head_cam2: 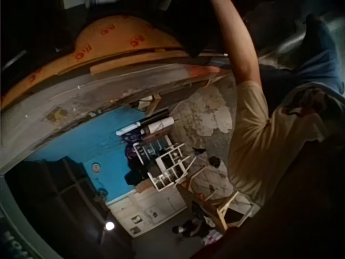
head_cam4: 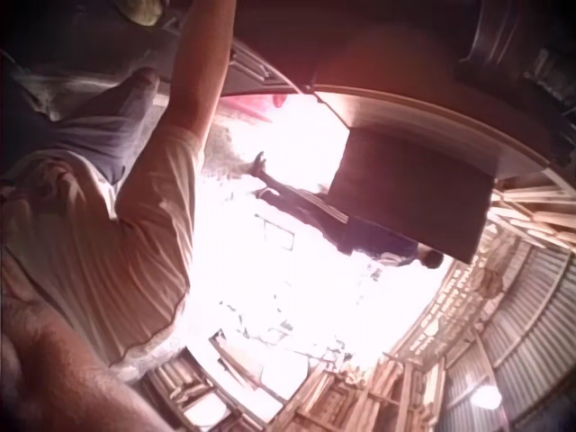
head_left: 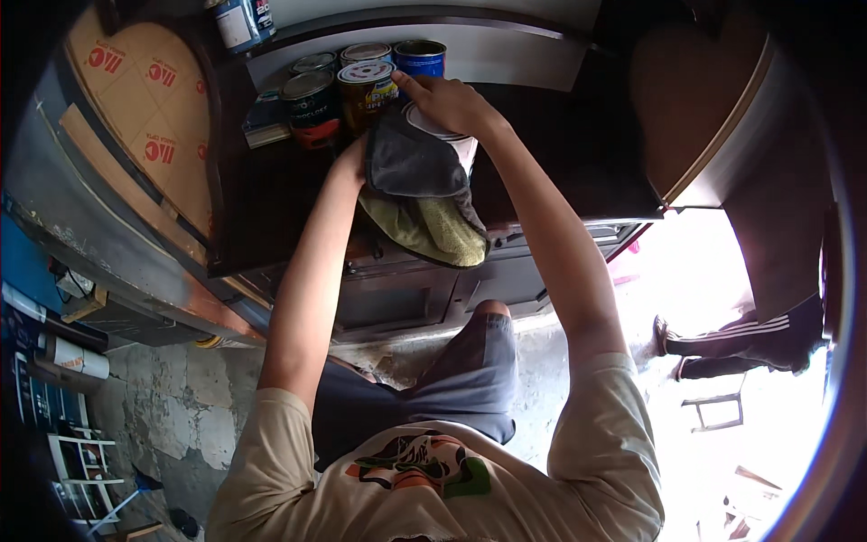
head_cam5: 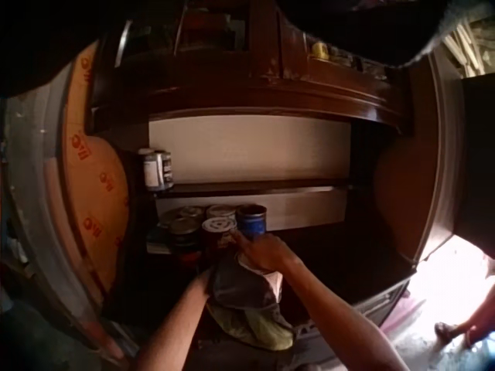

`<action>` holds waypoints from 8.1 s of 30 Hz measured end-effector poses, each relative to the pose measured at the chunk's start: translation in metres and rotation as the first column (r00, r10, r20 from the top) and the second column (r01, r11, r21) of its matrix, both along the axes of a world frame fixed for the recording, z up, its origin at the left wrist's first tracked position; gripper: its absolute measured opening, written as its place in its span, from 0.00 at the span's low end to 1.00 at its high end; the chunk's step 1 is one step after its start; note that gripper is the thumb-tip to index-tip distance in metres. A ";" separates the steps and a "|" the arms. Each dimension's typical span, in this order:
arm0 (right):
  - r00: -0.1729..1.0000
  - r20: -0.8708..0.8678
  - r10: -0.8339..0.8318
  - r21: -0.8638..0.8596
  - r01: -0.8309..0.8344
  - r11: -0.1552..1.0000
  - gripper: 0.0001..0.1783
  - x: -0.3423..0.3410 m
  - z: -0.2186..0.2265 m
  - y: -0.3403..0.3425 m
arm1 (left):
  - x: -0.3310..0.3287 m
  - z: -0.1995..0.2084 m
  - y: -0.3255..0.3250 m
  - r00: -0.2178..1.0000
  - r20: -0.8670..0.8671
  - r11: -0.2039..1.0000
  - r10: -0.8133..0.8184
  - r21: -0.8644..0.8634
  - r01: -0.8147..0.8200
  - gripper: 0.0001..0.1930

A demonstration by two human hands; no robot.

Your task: Organize and wipe down various supply cans on a wooden cabinet shelf.

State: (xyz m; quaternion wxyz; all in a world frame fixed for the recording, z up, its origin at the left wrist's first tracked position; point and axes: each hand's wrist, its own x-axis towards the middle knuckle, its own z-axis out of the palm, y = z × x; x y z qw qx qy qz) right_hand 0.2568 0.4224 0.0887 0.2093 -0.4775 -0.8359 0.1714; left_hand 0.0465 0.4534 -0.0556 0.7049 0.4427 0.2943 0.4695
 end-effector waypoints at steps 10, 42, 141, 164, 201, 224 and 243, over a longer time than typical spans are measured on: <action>0.996 0.021 -0.087 0.041 0.086 0.995 0.58 -0.007 -0.010 0.016 | 0.093 -0.015 -0.084 0.664 -0.159 0.604 0.731 0.604 -0.520 0.27; 0.996 0.029 -0.079 0.040 0.078 0.996 0.63 -0.003 -0.004 0.009 | 0.126 0.018 -0.136 -0.207 -0.064 0.096 0.976 0.984 0.149 0.24; 0.154 -0.982 0.109 0.165 0.411 0.897 0.38 0.021 -0.041 -0.060 | 0.075 0.116 -0.083 0.490 0.100 0.329 0.866 0.623 -0.710 0.23; 0.290 -0.952 -0.097 -0.142 -0.138 0.980 0.29 0.033 -0.123 -0.240 | 0.097 0.081 -0.243 0.526 -0.526 0.429 0.668 0.850 0.304 0.32; 0.308 -0.901 -0.306 -0.432 -0.556 0.710 0.24 0.052 -0.134 0.087 | 0.129 0.116 -0.035 0.100 -0.599 0.566 0.794 0.790 0.237 0.38; 0.142 -0.982 -0.121 -0.072 0.309 0.948 0.25 -0.037 -0.133 -0.058 | 0.119 0.140 -0.042 0.047 -0.832 0.775 0.554 0.535 0.336 0.43; 0.253 -0.928 -0.274 -0.366 -0.486 0.794 0.23 0.037 -0.104 0.064 | 0.134 0.121 -0.045 -0.020 -0.591 0.588 0.807 0.798 0.131 0.42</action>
